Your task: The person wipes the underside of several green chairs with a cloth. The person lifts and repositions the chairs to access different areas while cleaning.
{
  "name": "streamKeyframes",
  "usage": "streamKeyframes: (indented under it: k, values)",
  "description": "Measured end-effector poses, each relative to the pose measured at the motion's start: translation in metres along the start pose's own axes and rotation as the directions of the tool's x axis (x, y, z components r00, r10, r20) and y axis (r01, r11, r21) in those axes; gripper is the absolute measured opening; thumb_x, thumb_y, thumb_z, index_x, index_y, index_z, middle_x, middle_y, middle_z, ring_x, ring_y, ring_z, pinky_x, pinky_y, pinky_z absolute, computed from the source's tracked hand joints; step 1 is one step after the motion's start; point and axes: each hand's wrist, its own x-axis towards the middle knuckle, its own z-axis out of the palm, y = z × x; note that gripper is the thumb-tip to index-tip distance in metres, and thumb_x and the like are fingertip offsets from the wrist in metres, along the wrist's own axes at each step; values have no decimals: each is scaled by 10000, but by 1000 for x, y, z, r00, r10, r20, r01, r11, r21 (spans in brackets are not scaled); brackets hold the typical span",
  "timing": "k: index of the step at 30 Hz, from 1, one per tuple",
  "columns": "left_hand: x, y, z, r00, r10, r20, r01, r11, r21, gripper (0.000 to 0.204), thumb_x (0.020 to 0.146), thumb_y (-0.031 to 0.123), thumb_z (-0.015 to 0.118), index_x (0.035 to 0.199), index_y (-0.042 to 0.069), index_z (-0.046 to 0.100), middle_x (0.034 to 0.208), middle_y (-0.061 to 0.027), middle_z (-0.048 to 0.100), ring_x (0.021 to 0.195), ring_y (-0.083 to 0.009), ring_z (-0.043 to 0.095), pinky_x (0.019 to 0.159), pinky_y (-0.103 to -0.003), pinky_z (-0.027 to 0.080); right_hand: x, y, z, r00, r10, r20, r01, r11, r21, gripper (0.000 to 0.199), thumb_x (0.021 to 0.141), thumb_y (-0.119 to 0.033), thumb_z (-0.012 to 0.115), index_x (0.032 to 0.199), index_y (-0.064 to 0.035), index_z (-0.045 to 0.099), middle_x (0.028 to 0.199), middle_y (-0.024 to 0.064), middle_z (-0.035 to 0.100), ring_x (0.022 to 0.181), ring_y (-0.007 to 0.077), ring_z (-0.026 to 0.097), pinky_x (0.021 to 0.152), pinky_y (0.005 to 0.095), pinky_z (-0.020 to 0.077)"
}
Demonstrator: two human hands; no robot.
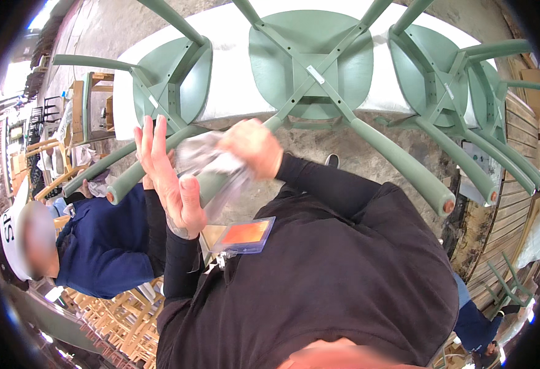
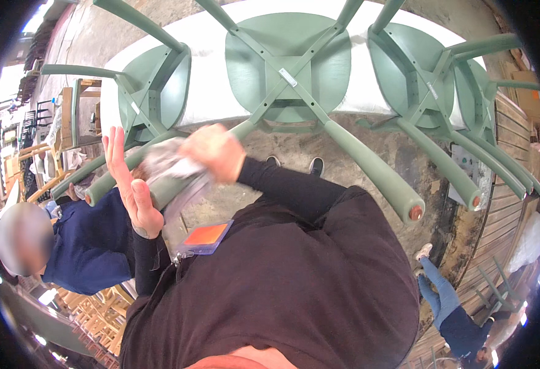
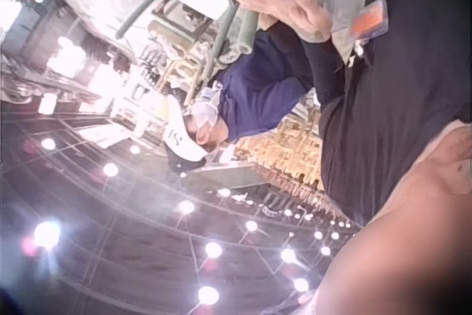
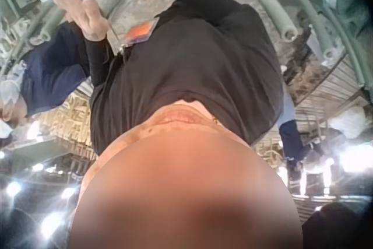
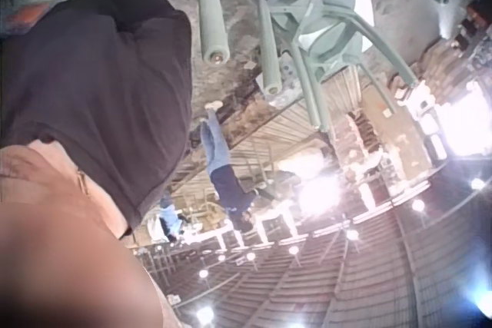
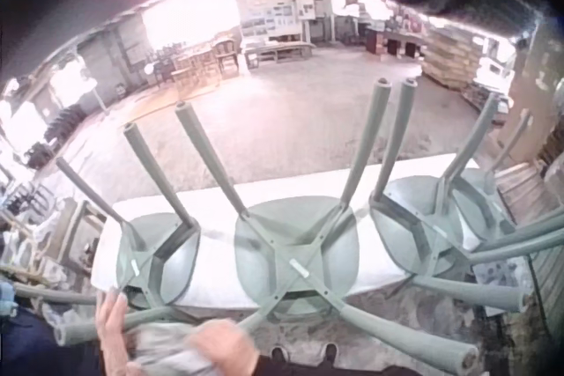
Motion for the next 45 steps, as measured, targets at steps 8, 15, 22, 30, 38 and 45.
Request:
streamKeyframes:
  k: [8, 15, 22, 30, 38, 45]
  values:
    - [10, -6, 4, 1000, 11, -7, -11, 994, -111, 831, 1007, 589, 333, 1516, -67, 364, 1578, -252, 354, 1523, -443, 184, 1221, -545, 135, -35, 100, -8, 835, 222, 504, -112, 965, -239, 586, 616, -181, 792, 1190, -191, 677, 1096, 45, 675, 1093, 250, 625, 908, 426, 496]
    - [3, -7, -2, 999, 38, 12, -38, 998, -43, 799, 1026, 546, 299, 1516, -82, 352, 1589, -219, 363, 1533, -395, 197, 1233, -521, 101, 44, -28, -11, 992, -113, 62, 101, 980, 172, 600, 542, -287, 794, 1105, -124, 665, 1034, 74, 663, 1017, 281, 659, 876, 431, 530]
    - [5, -10, 4, 1000, 13, 12, -11, 980, -199, 728, 1017, 465, 341, 1513, -67, 365, 1571, -213, 394, 1512, -400, 254, 1224, -533, 108, -73, 116, 3, 809, 504, 303, -361, 832, -420, 543, 701, -55, 718, 1230, -140, 637, 1223, 103, 604, 1181, 321, 550, 1006, 454, 448]
    - [-81, -55, 47, 775, -562, -288, 97, 556, -825, 451, 1058, 429, 417, 1271, 48, 526, 1251, -91, 580, 1165, -191, 540, 1063, -382, 378, -108, 36, -57, 398, 871, 287, -554, -21, 832, 511, 873, 11, 722, 1361, -39, 576, 1236, 59, 683, 1126, 151, 630, 980, 327, 494]
    - [-136, -9, 207, 760, -94, 643, 457, -627, -631, 714, 1012, 628, 371, 1548, 156, 378, 1494, -150, 490, 1379, -454, 433, 1104, -653, 377, -93, -86, -125, 843, 270, 465, -293, 956, -24, 695, 749, -117, 820, 1382, -24, 550, 1518, 237, 408, 1364, 386, 469, 1100, 464, 423]
    - [-131, 53, 249, 714, 291, 636, 592, -736, -328, 602, 1053, 407, 482, 1545, 87, 348, 1497, -133, 478, 1348, -280, 508, 1169, -462, 392, -207, -125, -294, 783, 499, -372, -536, 844, 4, 317, 947, -312, 625, 1012, -4, 587, 1232, 187, 602, 1129, 256, 590, 989, 418, 462]
